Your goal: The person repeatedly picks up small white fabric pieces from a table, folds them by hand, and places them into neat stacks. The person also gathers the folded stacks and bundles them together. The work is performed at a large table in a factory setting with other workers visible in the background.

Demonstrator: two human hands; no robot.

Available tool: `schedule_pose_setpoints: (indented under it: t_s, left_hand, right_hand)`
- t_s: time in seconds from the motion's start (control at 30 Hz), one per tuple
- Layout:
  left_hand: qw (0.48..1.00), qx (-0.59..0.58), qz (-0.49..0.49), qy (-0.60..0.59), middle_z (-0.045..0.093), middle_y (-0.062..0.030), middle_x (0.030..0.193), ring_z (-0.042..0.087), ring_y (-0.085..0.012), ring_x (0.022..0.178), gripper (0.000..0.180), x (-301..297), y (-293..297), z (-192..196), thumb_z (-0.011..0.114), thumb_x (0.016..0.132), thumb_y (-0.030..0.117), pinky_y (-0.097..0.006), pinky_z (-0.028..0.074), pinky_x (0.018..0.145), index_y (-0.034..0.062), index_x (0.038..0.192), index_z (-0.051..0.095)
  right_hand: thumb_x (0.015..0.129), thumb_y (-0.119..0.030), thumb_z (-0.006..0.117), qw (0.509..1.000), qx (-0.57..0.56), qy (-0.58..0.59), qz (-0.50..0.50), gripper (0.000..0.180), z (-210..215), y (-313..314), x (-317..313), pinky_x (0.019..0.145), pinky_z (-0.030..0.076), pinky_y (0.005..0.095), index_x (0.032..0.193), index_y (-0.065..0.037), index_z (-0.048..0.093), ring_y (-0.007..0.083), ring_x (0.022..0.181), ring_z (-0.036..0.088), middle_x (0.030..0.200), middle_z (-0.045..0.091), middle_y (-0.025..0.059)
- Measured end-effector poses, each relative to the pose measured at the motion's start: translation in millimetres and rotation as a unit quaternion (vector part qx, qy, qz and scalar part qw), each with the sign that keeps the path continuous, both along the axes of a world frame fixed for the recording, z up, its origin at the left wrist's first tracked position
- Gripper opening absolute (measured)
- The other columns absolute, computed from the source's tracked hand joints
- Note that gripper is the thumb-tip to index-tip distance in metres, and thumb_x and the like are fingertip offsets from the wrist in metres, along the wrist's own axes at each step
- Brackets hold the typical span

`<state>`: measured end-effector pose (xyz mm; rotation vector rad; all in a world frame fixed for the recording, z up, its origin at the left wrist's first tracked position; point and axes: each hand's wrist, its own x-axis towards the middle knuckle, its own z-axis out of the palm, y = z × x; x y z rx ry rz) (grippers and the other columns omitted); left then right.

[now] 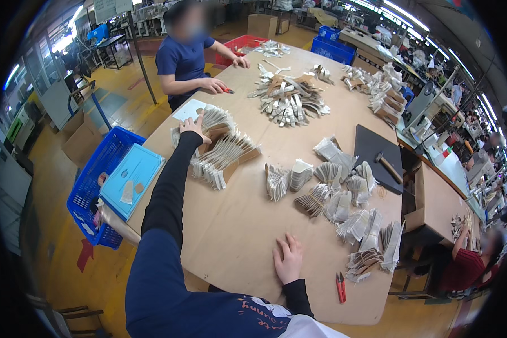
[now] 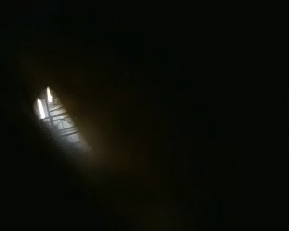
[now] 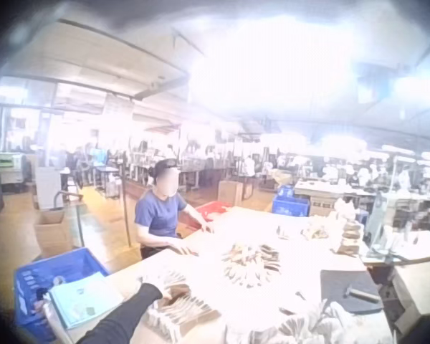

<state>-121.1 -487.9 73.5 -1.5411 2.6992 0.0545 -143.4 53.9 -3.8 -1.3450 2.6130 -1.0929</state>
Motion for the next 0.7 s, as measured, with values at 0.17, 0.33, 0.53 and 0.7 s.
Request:
schedule_pose_setpoints:
  t_s: [0.17, 0.33, 0.53, 0.7]
  left_hand:
    - [0.995, -0.076, 0.05, 0.037, 0.046, -0.021, 0.139, 0.041, -0.0339, 0.134, 0.126, 6, 20, 26, 0.087, 0.05, 0.054, -0.046, 0.031, 0.112, 0.0076, 0.152, 0.031]
    - [0.97, -0.205, -0.063, 0.115, 0.047, -0.0169, 0.128, 0.043, -0.033, 0.124, 0.12, 50, 118, 80, 0.088, 0.053, 0.047, -0.047, 0.036, 0.104, 0.0068, 0.151, 0.031]
    - [0.971, -0.02, -0.208, 0.113, 0.048, -0.0188, 0.132, 0.044, -0.0402, 0.124, 0.134, 108, 343, 29, 0.086, 0.054, 0.048, -0.054, 0.031, 0.108, 0.0093, 0.16, 0.012]
    - [0.948, 0.022, -0.289, 0.128, 0.049, -0.02, 0.131, 0.045, -0.0379, 0.122, 0.117, 125, 419, -36, 0.077, 0.066, 0.041, -0.05, 0.033, 0.107, 0.0086, 0.16, 0.015]
  right_hand:
    - [0.087, -0.02, 0.069, 1.0, 0.0, 0.006, 0.0, 0.032, -6, 0, -1, 0.114, 0.033, 0.0494, 0.118, -0.01, 0.067, 0.0382, 0.133, 0.044, 0.14, 0.053, 0.0144]
    - [0.085, -0.009, 0.071, 0.992, -0.112, -0.061, -0.006, 0.029, -1, -1, 2, 0.108, 0.041, 0.0463, 0.113, -0.006, 0.068, 0.0386, 0.117, 0.057, 0.123, 0.064, 0.0139]
    - [0.081, -0.006, 0.072, 0.953, -0.239, 0.153, 0.108, 0.026, 35, 0, 31, 0.088, 0.047, 0.0396, 0.107, -0.007, 0.07, 0.0288, 0.097, 0.064, 0.113, 0.066, 0.0114]
    - [0.081, -0.012, 0.071, 0.997, 0.003, 0.065, 0.039, 0.011, 46, -15, 47, 0.08, 0.045, 0.0391, 0.09, -0.008, 0.067, 0.0266, 0.086, 0.06, 0.092, 0.062, 0.0056]
